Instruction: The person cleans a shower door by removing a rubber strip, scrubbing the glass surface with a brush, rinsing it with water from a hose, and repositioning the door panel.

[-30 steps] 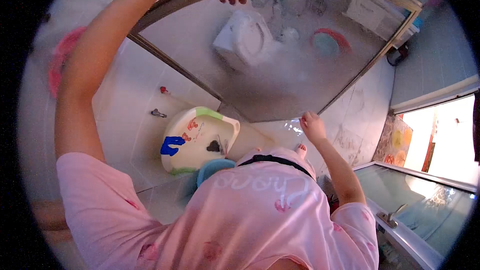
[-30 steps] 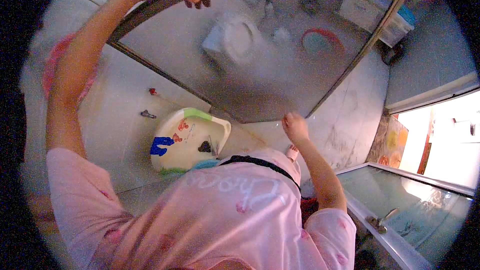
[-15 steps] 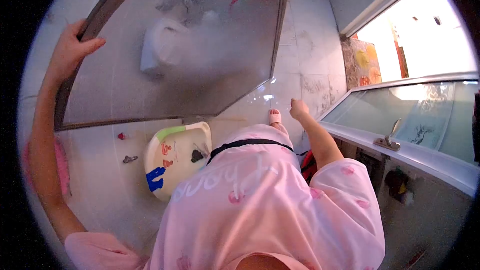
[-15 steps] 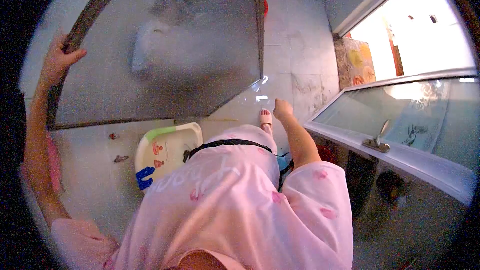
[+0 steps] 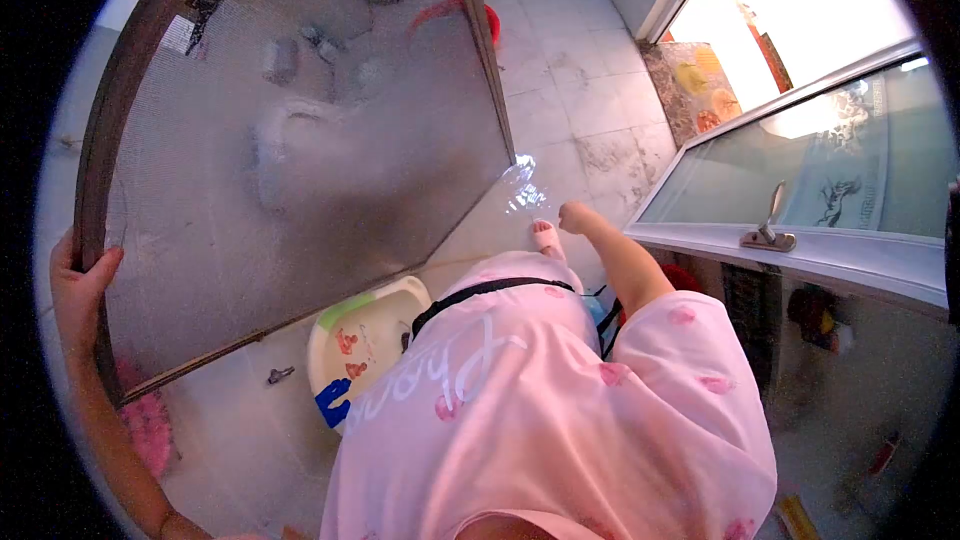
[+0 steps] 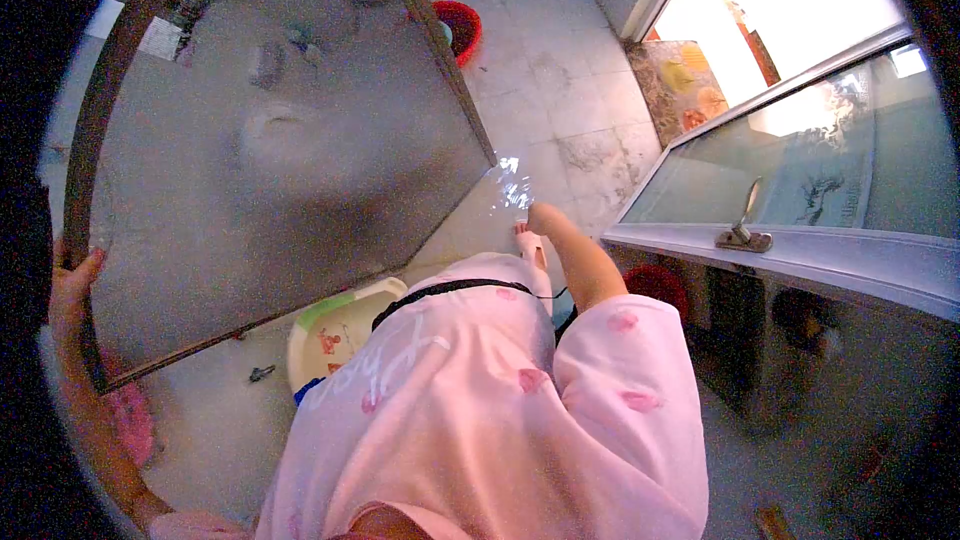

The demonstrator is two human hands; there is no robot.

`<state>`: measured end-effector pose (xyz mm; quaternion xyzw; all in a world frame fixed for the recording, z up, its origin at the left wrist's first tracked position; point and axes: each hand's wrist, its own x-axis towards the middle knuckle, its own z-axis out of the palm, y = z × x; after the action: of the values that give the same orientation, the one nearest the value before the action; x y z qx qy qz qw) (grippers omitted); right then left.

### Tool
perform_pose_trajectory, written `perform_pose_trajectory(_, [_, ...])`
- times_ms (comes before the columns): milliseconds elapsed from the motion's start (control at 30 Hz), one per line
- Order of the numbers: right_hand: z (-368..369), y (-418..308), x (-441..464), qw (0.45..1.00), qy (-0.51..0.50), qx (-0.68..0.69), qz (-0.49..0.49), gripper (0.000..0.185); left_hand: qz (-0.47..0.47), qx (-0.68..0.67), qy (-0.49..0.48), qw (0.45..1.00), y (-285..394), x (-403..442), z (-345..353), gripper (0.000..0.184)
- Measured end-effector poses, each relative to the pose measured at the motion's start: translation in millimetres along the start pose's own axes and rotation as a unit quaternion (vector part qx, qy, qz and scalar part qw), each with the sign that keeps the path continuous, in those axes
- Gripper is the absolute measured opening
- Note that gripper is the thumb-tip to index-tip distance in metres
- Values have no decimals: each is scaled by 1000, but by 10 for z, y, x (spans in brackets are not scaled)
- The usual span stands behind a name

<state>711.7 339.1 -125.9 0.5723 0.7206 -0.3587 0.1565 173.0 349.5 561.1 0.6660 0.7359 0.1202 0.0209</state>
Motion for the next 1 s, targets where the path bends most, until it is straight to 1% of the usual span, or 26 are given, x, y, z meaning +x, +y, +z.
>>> perform_pose_trajectory(67, [19,77,79,999,7,31,18,29,-8,-2,-10,1000,70,-11,-22,19])
perform_pose_trajectory(167, [-60,120,86,996,69,59,17,34,4,23,-3,1000,214,-16,22,20])
perform_pose_trajectory(267, [-559,-53,-225,991,-42,124,12,38,24,22,13,999,362,-27,65,22])
perform_pose_trajectory(367, [-606,-40,-277,996,-26,80,-29,36,30,42,33,998,380,-13,67,25])
perform_pose_trajectory(467, [-682,-73,-264,998,-36,51,-10,36,24,55,23,998,370,4,37,28])
perform_pose_trajectory(533, [-459,83,-51,996,2,90,-26,41,10,53,0,999,398,-18,7,31])
perform_pose_trajectory(567, [-377,149,59,993,19,107,-36,45,17,50,16,998,452,-37,27,31])
perform_pose_trajectory(633, [-448,118,157,997,-14,79,-19,51,28,45,46,998,577,-110,79,32])
perform_pose_trajectory(667, [-468,113,190,997,-31,64,-10,55,18,32,42,998,607,-131,91,32])
perform_pose_trajectory(733, [-599,97,131,997,-14,69,-21,53,-1,8,37,999,656,-142,101,33])
perform_pose_trajectory(767, [-656,77,95,997,-5,72,-27,53,-3,22,41,999,695,-144,110,31])
perform_pose_trajectory(833, [-681,89,153,999,-29,36,-21,52,-4,48,51,997,765,-125,124,28])
perform_pose_trajectory(867, [-699,99,176,999,-40,19,-16,51,-10,43,32,999,743,-100,106,26])
perform_pose_trajectory(933, [-696,148,215,999,-41,31,-11,51,-18,30,-8,999,685,-24,72,22])
perform_pose_trajectory(1000, [-693,197,195,997,-55,44,-5,50,-8,12,11,1000,763,-51,140,20])
